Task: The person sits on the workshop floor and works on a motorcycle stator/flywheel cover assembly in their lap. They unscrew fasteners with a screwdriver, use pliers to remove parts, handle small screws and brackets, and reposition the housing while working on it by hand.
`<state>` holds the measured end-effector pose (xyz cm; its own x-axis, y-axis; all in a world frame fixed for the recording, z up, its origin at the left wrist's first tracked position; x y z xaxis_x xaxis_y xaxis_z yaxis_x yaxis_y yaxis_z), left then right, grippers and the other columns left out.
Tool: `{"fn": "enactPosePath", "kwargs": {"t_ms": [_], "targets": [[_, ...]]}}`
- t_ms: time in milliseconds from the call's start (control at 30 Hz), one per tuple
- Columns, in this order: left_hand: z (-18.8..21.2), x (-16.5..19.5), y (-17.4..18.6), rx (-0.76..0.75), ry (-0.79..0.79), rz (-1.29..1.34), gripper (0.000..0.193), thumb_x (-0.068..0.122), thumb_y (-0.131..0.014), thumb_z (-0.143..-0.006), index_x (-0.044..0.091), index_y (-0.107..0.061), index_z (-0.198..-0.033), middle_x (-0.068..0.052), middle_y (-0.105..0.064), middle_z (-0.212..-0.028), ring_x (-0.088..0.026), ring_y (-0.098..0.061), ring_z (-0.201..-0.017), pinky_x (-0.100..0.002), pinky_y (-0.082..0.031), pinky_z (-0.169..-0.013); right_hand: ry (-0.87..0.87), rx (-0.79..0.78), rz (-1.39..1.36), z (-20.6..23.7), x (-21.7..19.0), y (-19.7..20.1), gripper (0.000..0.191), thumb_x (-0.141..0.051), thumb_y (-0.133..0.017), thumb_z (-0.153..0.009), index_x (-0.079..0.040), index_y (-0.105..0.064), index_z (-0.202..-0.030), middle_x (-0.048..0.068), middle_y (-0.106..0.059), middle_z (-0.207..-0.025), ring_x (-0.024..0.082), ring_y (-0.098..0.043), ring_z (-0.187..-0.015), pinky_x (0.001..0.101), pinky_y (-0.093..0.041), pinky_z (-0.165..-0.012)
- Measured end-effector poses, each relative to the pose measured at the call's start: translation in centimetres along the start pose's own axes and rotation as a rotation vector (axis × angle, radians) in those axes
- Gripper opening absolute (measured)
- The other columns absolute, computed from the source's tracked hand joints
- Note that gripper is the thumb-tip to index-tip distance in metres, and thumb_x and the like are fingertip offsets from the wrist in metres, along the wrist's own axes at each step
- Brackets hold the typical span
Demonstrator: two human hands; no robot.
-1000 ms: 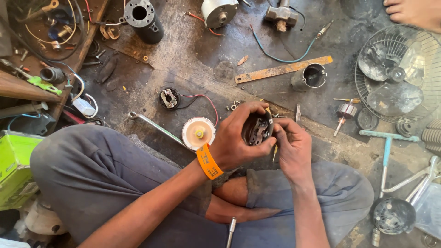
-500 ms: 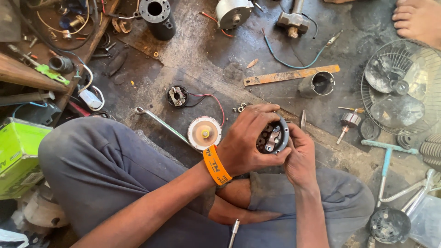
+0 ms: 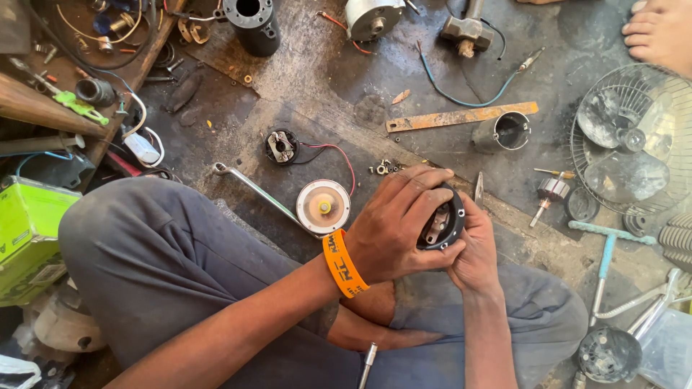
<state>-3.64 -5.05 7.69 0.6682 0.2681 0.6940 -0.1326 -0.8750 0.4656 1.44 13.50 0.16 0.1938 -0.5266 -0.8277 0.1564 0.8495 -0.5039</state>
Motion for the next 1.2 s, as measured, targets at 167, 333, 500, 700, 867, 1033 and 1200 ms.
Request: {"fn": "enactPosePath", "kwargs": {"t_ms": [167,333,500,700,867,1033,1200], "targets": [[0.0,0.0,0.0,0.001,0.018,-0.005,0.058,0.033,-0.085,-0.084,0.003,-0.058,-0.126,-0.015,-0.057,-0.142,-0.035,-0.055,-0.136,-0.047,-0.044,-0.119,0.025,0.002,0.029,-0.1,-0.1,-0.2,0.039,-0.017,-0.072,-0.100,0.000,-0.057,-0.132,0.005,-0.070,-0.114,0.011,-0.070,-0.098,0.0261,-0.060,-0.085],[0.1,0.1,-0.1,0.004,0.037,0.019,0.058,0.033,-0.085,-0.084,0.004,-0.058,-0.126,-0.015,-0.058,-0.141,-0.035,-0.056,-0.136,-0.047,-0.045,-0.120,0.024,-0.009,0.024,-0.1,0.2,0.1,0.038,-0.018,-0.071,-0.101,0.001,-0.058,-0.131,0.004,-0.070,-0.113,0.009,-0.070,-0.098,0.0252,-0.059,-0.084],[0.1,0.4,-0.2,0.013,0.049,0.050,0.059,0.033,-0.086,-0.083,0.002,-0.059,-0.125,-0.017,-0.059,-0.139,-0.036,-0.056,-0.134,-0.047,-0.044,-0.120,0.018,0.045,0.008,0.0,0.5,0.4,0.031,-0.016,-0.066,-0.106,0.002,-0.060,-0.129,0.006,-0.070,-0.111,0.010,-0.070,-0.094,0.0251,-0.059,-0.080],[-0.1,-0.9,-0.7,0.084,0.449,0.420,0.051,0.030,-0.084,-0.082,0.000,-0.063,-0.117,-0.013,-0.070,-0.121,-0.021,-0.069,-0.112,-0.034,-0.058,-0.099,0.129,0.048,0.151,0.1,-0.4,-0.9,0.020,-0.002,-0.061,-0.107,0.002,-0.058,-0.127,0.006,-0.068,-0.111,0.009,-0.067,-0.096,0.0245,-0.056,-0.087],[0.3,-3.1,-2.1,0.013,0.856,0.981,0.035,0.027,-0.068,-0.095,-0.002,-0.065,-0.114,-0.007,-0.074,-0.105,-0.010,-0.068,-0.099,-0.027,-0.057,-0.085,0.252,0.224,0.846,0.6,-0.8,-3.2,0.014,-0.005,-0.058,-0.107,0.003,-0.062,-0.117,0.008,-0.074,-0.095,0.011,-0.071,-0.084,0.0257,-0.056,-0.081],[1.1,-4.0,-3.5,0.022,0.836,1.047,0.031,0.025,-0.060,-0.102,-0.004,-0.065,-0.113,-0.008,-0.072,-0.107,-0.010,-0.065,-0.098,-0.026,-0.054,-0.087,0.359,0.244,1.069,0.9,-1.9,-4.4,0.010,-0.003,-0.058,-0.109,0.000,-0.067,-0.111,0.007,-0.077,-0.086,0.010,-0.073,-0.079,0.0268,-0.053,-0.084],[1.6,-4.4,-4.1,0.016,0.804,0.986,0.032,0.028,-0.060,-0.102,-0.003,-0.063,-0.112,-0.008,-0.072,-0.106,-0.009,-0.065,-0.098,-0.026,-0.054,-0.087,0.297,0.223,0.960,0.9,-2.7,-4.7,0.012,-0.004,-0.064,-0.103,0.002,-0.064,-0.113,0.008,-0.078,-0.091,0.011,-0.076,-0.082,0.0227,-0.056,-0.074]]}}
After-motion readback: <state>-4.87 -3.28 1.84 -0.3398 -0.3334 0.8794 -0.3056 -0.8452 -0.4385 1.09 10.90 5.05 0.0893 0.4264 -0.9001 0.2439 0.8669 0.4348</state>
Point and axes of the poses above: each hand's wrist, its own z-axis away from the middle knuckle, its own y-axis out of the back of the hand, x = y × z, the point moved 1 cm from there along -z, towards the middle knuckle
